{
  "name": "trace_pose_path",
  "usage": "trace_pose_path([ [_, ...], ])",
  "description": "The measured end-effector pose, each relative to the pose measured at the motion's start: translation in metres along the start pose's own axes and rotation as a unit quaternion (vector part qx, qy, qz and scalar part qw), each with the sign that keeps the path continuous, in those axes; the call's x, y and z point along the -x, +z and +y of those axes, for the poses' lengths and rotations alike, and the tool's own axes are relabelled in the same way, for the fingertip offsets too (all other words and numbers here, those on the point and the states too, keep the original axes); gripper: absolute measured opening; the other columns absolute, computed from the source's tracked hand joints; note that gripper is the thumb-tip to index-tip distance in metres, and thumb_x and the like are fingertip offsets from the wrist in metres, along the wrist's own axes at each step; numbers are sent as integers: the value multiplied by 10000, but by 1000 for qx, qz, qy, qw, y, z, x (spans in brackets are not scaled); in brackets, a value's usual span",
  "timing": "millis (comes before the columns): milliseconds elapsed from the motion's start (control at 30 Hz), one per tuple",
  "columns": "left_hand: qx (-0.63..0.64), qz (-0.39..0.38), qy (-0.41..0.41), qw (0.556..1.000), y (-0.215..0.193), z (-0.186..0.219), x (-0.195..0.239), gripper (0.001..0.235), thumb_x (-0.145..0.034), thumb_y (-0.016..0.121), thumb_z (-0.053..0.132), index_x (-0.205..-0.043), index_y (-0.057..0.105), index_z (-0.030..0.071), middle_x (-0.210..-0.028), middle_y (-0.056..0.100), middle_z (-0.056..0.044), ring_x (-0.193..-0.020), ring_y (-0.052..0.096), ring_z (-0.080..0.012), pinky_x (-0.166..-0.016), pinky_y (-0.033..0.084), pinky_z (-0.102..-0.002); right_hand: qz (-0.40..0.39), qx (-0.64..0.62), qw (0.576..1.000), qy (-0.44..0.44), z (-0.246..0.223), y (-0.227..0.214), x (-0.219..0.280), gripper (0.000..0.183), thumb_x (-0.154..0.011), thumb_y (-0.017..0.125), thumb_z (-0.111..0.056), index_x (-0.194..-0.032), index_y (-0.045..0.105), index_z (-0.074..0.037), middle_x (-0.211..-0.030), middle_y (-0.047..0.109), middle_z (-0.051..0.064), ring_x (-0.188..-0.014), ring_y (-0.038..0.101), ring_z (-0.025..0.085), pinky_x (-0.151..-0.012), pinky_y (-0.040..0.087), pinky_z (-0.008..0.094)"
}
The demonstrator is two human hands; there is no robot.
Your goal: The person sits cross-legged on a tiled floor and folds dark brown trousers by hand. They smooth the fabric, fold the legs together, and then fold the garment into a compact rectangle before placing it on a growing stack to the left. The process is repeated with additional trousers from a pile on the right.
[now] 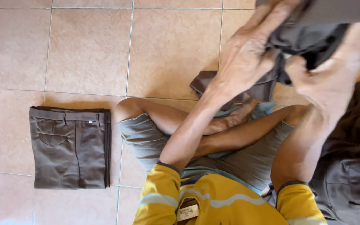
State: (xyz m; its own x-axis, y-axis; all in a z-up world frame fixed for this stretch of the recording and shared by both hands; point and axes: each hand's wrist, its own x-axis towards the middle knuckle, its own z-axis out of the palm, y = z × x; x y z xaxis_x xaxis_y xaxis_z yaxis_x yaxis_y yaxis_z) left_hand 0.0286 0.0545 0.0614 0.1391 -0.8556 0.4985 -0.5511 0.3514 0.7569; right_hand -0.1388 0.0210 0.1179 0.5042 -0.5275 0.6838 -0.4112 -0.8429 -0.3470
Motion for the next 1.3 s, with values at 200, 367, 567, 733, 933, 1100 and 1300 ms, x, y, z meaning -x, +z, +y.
trace_pose_path([
  [200, -89, -11, -239, 967, -33, -99, 87, 725, -778, 506, 162, -1481, 437, 324, -1450, 583, -63, -1195, 691, -363, -936, 557, -509, -269, -114, 935, 200, 48, 130, 69, 946, -935, 676, -222, -1649, 55, -239, -1639, 458, 186, -1157, 636, 492, -935, 458, 438],
  [367, 86, -7, -479, 874, -27, -207, 204, 905, -807, 870, 350, -1563, 438, 100, -1445, 565, -266, -1360, 535, -451, -1127, 423, -576, -513, 9, 834, 204, 72, 208, 168, 555, -949, 634, -214, -1436, 573, 45, -1407, 603, 303, -1272, 609, 462, -1028, 504, 581],
  [567, 327, 277, -505, 749, -3, -310, 244, 610, -848, 904, 306, -1307, 655, -10, -1099, 690, -219, -1031, 663, -296, -930, 575, -454, -457, 27, 870, 183, 54, 257, 183, 793, -871, 610, 3, -1603, 305, -20, -1253, 601, 304, -1116, 658, 505, -880, 568, 612],
  [733, 339, 322, -464, 753, 10, -323, 244, 429, -748, 880, 54, -1140, 707, 57, -898, 697, -57, -807, 724, -183, -706, 631, -317, -410, 69, 893, 172, 100, 269, 201, 479, -816, 694, -124, -1291, 640, -152, -1080, 647, 174, -982, 715, 427, -830, 594, 540],
  [933, 382, 388, -424, 724, -8, -295, 242, 451, -748, 880, 10, -1118, 646, 113, -974, 632, -14, -845, 674, -171, -698, 547, -307, -338, 152, 877, 306, 157, 226, 214, 421, -883, 661, -118, -1300, 675, -177, -1130, 578, 160, -1035, 674, 407, -854, 572, 542],
  [1100, 442, 378, -395, 711, -25, -267, 229, 302, -826, 819, 18, -1074, 665, 95, -950, 610, 0, -842, 669, -157, -690, 575, -247, -182, 59, 962, 193, 100, 218, 190, 349, -953, 622, 27, -1299, 586, 58, -1234, 512, 250, -1028, 641, 508, -811, 589, 597],
  [1300, 253, 341, -337, 841, -29, -172, 173, 305, -813, 776, -44, -1098, 722, 50, -971, 656, -70, -837, 685, -118, -665, 638, -257, -146, -331, 869, 336, 53, 264, 193, 532, -1148, 360, -475, -1187, 740, -105, -1152, 746, 153, -1065, 729, 288, -950, 548, 378],
])
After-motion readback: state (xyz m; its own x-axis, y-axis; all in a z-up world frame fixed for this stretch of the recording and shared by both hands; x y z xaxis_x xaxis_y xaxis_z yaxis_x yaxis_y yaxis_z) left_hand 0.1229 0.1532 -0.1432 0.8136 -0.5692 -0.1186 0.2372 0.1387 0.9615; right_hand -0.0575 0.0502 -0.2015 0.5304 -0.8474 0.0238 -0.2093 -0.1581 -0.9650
